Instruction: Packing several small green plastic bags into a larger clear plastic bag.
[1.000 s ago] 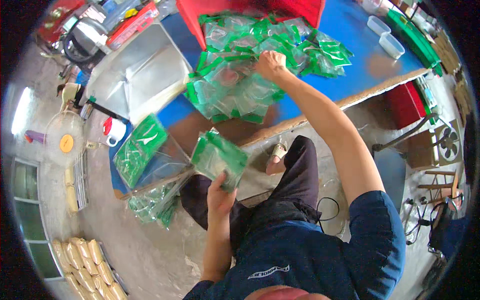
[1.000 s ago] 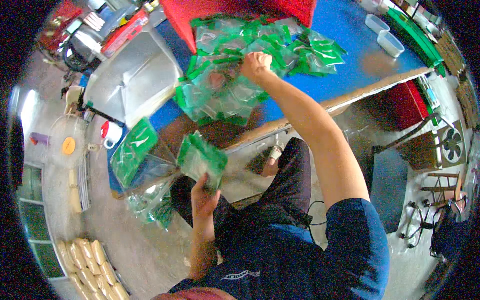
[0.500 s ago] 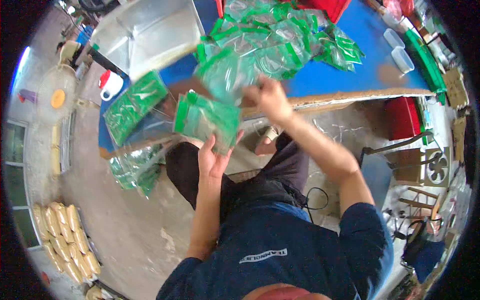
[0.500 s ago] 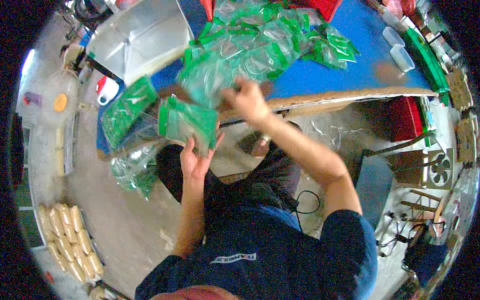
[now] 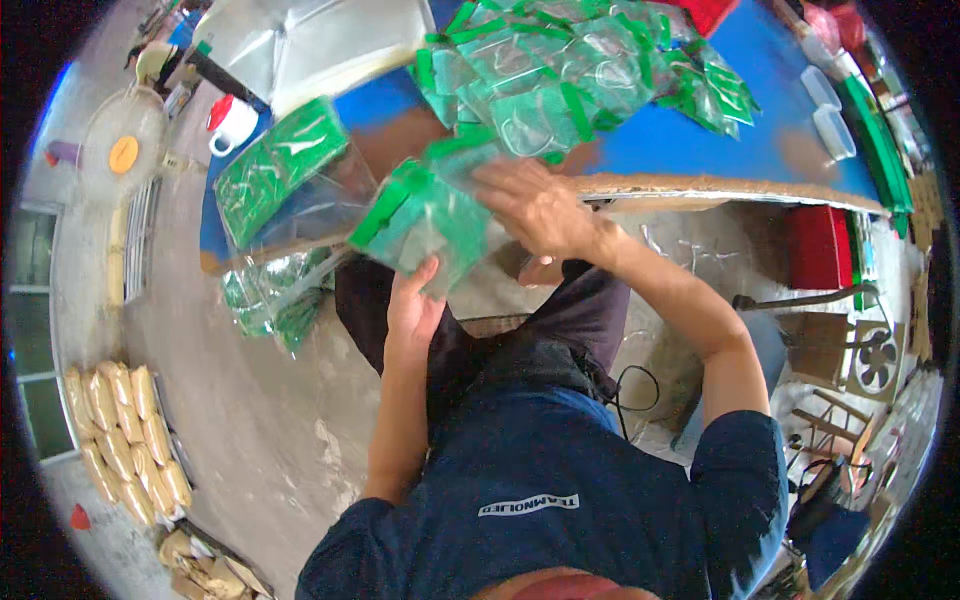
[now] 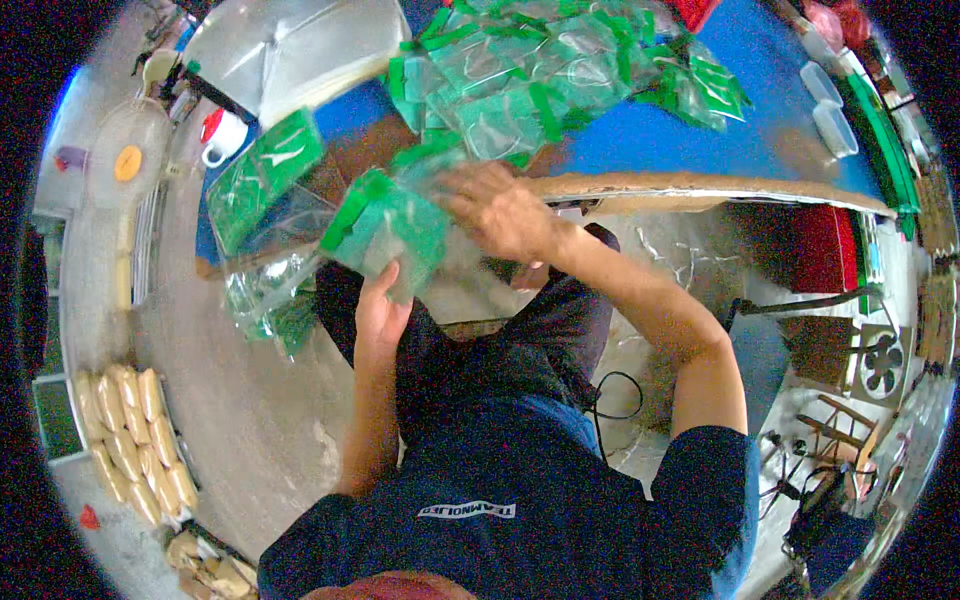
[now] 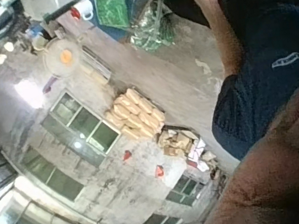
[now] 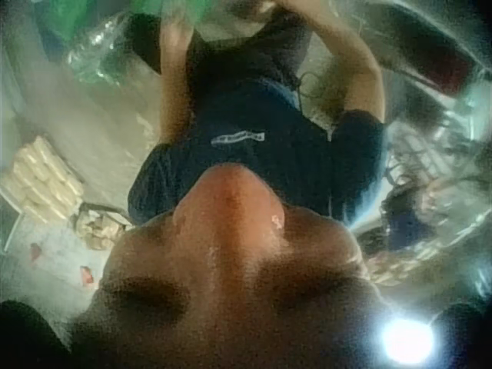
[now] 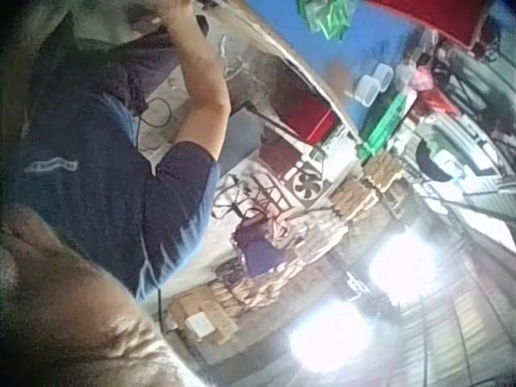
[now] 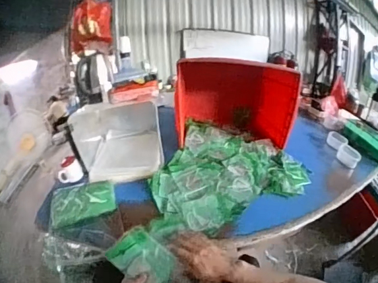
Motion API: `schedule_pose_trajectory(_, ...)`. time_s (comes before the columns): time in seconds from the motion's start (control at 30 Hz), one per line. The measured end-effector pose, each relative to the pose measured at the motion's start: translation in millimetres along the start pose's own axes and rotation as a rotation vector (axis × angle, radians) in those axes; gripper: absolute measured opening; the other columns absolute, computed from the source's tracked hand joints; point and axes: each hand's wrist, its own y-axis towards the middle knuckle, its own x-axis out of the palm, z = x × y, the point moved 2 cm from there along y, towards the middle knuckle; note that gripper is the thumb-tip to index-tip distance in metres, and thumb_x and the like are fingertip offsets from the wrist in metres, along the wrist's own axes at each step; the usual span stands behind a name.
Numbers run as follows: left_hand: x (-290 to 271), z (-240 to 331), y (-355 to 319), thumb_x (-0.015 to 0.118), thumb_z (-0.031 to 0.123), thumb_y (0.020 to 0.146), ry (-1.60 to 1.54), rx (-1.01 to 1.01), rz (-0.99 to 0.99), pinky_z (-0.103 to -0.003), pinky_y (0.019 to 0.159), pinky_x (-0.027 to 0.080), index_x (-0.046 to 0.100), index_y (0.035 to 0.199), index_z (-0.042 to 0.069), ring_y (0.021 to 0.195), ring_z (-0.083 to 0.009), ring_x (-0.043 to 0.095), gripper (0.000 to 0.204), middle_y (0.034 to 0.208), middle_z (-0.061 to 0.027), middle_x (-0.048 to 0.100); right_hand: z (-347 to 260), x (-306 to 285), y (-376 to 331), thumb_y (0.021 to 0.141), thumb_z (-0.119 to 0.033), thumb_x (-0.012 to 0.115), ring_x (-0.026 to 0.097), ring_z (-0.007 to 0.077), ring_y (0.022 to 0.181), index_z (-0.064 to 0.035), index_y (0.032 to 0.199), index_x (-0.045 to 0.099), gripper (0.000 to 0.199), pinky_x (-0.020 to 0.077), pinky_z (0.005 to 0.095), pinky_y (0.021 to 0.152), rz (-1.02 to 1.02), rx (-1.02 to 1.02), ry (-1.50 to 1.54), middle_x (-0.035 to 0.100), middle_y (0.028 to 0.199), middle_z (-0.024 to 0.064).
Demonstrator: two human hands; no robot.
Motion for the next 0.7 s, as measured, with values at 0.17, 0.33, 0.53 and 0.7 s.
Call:
schedule_pose_trajectory(0.17, -13, -2, 8, 0.068, 0.002, 0.088, -0.033, -0.018, 0.047, -0.042, 0.108, 0.042, 0.045, 0.140, 0.003, 0.127, -0.0252, 0.053, 0.056, 0.135, -0.0086, 0.054, 6, -13, 29, 0.093, -0.032, 0.061, 0.056, 0.0374, 0.108, -0.0028, 0.118, 0.058, 0.038, 0.0460, 0.0494, 0.092, 0.323, 0.441, -0.300, 0.057, 0.120, 0.0211)
schedule_pose_trajectory(0.33, -19, 4, 5, 0.069, 0.002, 0.088, -0.117, 0.010, 0.008, -0.040, 0.104, 0.045, 0.048, 0.136, 0.002, 0.122, -0.0239, 0.056, 0.052, 0.130, -0.0086, 0.058, -11, 6, 18, 0.096, -0.031, 0.057, 0.061, 0.0406, 0.110, -0.0009, 0.109, 0.062, 0.033, 0.0478, 0.0474, 0.096, 0.115, 0.063, 0.167, 0.064, 0.118, 0.0229)
schedule_pose_trajectory(0.53, -20, -5, 16, 0.069, 0.002, 0.086, 0.111, -0.066, -0.008, -0.042, 0.101, 0.047, 0.049, 0.135, 0.001, 0.119, -0.0244, 0.058, 0.053, 0.126, -0.0084, 0.060, 60, -26, 28, 0.093, -0.044, 0.062, 0.050, 0.0423, 0.126, -0.0027, 0.127, 0.059, 0.053, 0.0414, 0.0483, 0.103, 0.094, 0.385, 0.046, 0.057, 0.131, 0.0223)
schedule_pose_trajectory(0.7, -50, -11, -3, 0.068, 0.003, 0.085, -0.209, -0.104, -0.054, -0.044, 0.104, 0.045, 0.045, 0.139, 0.000, 0.124, -0.0285, 0.055, 0.059, 0.133, -0.0107, 0.057, 42, -31, -12, 0.084, -0.043, 0.072, 0.033, 0.0443, 0.139, -0.0070, 0.141, 0.049, 0.071, 0.0285, 0.0550, 0.114, -0.115, 0.173, -0.175, 0.043, 0.147, 0.0189)
